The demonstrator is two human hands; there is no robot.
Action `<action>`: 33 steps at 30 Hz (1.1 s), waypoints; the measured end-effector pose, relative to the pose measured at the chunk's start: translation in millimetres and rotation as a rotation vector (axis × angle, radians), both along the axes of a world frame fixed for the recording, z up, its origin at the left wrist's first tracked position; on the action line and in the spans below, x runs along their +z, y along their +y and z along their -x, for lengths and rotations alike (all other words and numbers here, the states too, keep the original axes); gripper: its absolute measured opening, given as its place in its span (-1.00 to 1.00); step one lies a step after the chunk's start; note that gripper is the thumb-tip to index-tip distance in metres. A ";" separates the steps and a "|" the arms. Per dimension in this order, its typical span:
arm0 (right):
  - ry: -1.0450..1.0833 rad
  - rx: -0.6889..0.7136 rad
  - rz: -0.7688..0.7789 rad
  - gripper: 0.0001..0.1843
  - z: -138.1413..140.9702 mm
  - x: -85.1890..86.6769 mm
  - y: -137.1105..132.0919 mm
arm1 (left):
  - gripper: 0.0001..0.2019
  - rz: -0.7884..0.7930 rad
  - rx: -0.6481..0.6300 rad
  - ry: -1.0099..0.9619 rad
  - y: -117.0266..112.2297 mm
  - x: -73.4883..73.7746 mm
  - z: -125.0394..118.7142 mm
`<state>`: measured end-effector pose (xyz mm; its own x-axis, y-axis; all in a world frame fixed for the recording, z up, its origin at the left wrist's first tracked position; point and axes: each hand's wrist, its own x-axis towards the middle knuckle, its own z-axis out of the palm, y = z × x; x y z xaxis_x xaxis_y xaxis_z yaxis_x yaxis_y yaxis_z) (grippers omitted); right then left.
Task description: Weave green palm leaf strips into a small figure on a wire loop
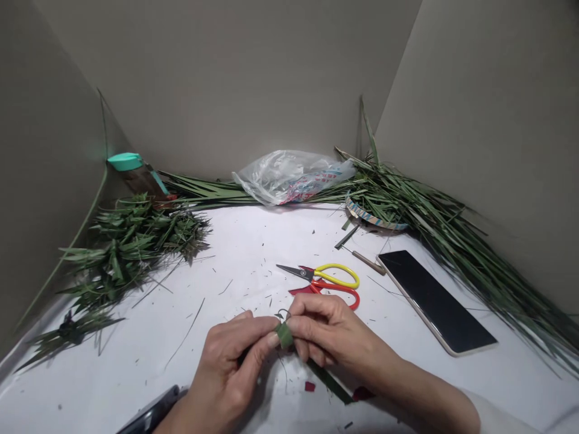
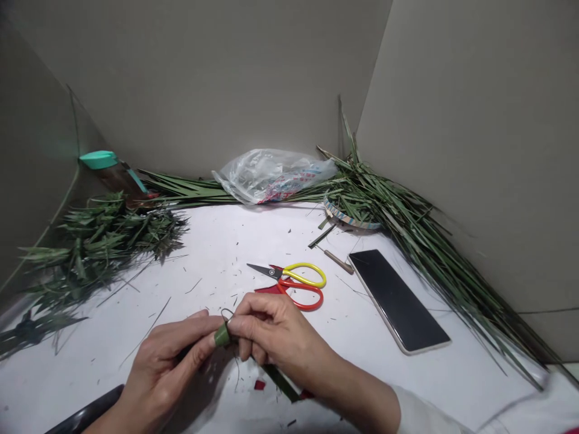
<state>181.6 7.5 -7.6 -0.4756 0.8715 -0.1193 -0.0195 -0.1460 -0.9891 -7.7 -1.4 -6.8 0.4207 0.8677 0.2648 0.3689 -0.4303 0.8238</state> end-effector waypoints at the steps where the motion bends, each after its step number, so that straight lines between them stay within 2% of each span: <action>1: -0.041 -0.001 -0.045 -0.71 -0.7 2.7 -1.1 | -0.76 -0.006 0.000 -0.002 0.3 -0.7 0.3; 7: -0.299 0.011 -0.280 -0.63 -5.8 23.2 -14.8 | -0.76 -0.025 -0.009 -0.005 2.4 -2.9 0.6; 9: -0.331 0.028 -0.257 -0.68 -6.5 25.3 -17.4 | -0.77 -0.035 -0.012 -0.004 2.5 -3.7 0.5; 13: -0.241 0.022 -0.129 -0.87 -6.0 19.9 -15.6 | -0.74 -0.060 -0.048 0.006 1.7 -4.9 0.0; 22: -0.414 -0.152 -0.697 -0.80 -3.4 0.8 -9.1 | -0.78 -0.036 -0.025 -0.058 3.7 -3.0 -1.9; 26: -0.508 -0.110 -0.914 -0.72 2.5 -5.0 -16.1 | -0.78 0.026 0.032 -0.089 4.2 -1.5 -3.3; 29: -0.651 -0.066 -1.084 -0.75 4.4 -7.3 -20.7 | -0.79 0.056 0.070 -0.110 5.4 -1.3 -4.3; 31: -0.707 -0.080 -1.144 -0.74 3.7 -8.8 -21.4 | -0.75 0.073 0.080 -0.118 5.9 -1.5 -4.9; 33: -0.671 -0.130 -1.127 -0.71 2.1 -10.3 -20.5 | -0.74 0.087 0.084 -0.123 5.7 -1.8 -5.5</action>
